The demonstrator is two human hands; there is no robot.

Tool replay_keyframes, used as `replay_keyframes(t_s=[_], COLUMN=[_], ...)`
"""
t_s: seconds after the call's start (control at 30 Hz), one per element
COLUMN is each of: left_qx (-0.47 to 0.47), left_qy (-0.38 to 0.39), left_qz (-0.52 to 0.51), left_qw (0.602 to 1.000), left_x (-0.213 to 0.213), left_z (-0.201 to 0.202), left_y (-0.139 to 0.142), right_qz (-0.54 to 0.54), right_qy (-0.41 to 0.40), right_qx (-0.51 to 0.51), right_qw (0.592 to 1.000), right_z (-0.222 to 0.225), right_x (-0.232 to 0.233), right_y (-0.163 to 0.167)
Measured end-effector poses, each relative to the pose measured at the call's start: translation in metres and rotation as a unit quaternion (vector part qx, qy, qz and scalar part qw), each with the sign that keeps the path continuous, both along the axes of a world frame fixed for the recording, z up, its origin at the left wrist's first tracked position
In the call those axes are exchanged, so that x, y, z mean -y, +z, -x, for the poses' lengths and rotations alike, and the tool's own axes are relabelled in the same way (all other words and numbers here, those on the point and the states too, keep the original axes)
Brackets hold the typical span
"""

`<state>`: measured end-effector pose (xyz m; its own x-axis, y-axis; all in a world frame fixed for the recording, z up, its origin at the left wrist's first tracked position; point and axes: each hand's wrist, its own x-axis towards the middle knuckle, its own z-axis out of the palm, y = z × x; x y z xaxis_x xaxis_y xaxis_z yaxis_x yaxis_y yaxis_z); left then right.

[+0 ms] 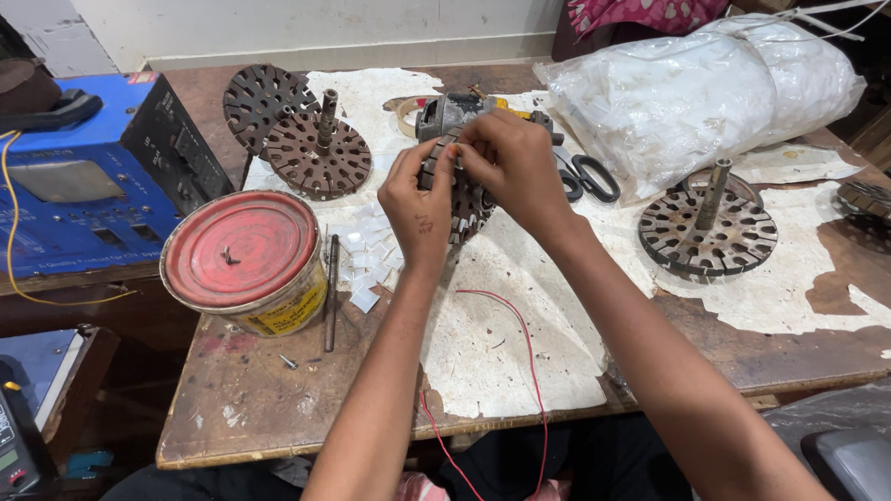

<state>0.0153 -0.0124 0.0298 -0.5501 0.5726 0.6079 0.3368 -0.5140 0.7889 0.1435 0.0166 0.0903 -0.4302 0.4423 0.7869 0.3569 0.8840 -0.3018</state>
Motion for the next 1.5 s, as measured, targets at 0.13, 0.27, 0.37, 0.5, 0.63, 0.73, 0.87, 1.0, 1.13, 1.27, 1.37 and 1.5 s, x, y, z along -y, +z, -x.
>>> replay_keyframes(t_s=[0.13, 0.27, 0.37, 0.5, 0.63, 0.73, 0.87, 1.0, 1.13, 1.27, 1.37, 1.5], left_qx=[-0.033, -0.025, -0.017, -0.021, -0.021, -0.007, -0.039, -0.064, -0.074, -0.086, -0.100, -0.050], left_qy=[0.017, -0.012, -0.020, -0.037, -0.046, -0.065, -0.055, -0.041, -0.023, -0.027, -0.009, -0.023], left_qz=[-0.056, -0.047, -0.041, -0.067, -0.040, -0.018, -0.070, -0.051, -0.048, -0.034, -0.041, -0.004], left_qw=[0.998, 0.999, 0.999, 0.997, 0.998, 0.998, 0.995, 0.996, 0.996, 0.995, 0.994, 0.998], left_x=[0.006, 0.007, 0.008, 0.008, 0.007, 0.006, 0.002, 0.001, 0.001, 0.002, 0.001, -0.003], left_z=[-0.006, -0.006, -0.005, -0.005, -0.004, -0.001, 0.000, -0.003, -0.007, -0.006, -0.007, -0.006], left_y=[0.000, 0.001, 0.000, 0.001, 0.002, 0.002, 0.000, -0.003, -0.004, -0.005, -0.008, -0.007], right_qz=[0.056, 0.082, 0.109, 0.083, 0.059, 0.047, 0.068, 0.083, 0.053, 0.033, -0.019, 0.064], right_qy=[0.002, -0.021, -0.084, -0.098, -0.076, -0.058, -0.048, -0.037, -0.047, -0.065, -0.080, -0.080], right_qx=[-0.027, -0.046, -0.043, -0.021, -0.027, -0.019, -0.003, -0.013, -0.011, -0.023, -0.016, -0.059], right_qw=[0.998, 0.995, 0.990, 0.992, 0.995, 0.997, 0.997, 0.996, 0.997, 0.997, 0.996, 0.993], right_z=[-0.007, -0.007, -0.005, -0.002, 0.000, 0.003, 0.005, 0.004, 0.003, 0.004, 0.003, 0.001], right_x=[-0.005, -0.005, -0.004, -0.003, -0.005, -0.008, -0.008, -0.003, 0.004, 0.011, 0.015, 0.011], right_y=[-0.002, -0.008, -0.010, -0.009, -0.004, 0.000, 0.003, 0.003, 0.003, 0.001, -0.003, -0.007])
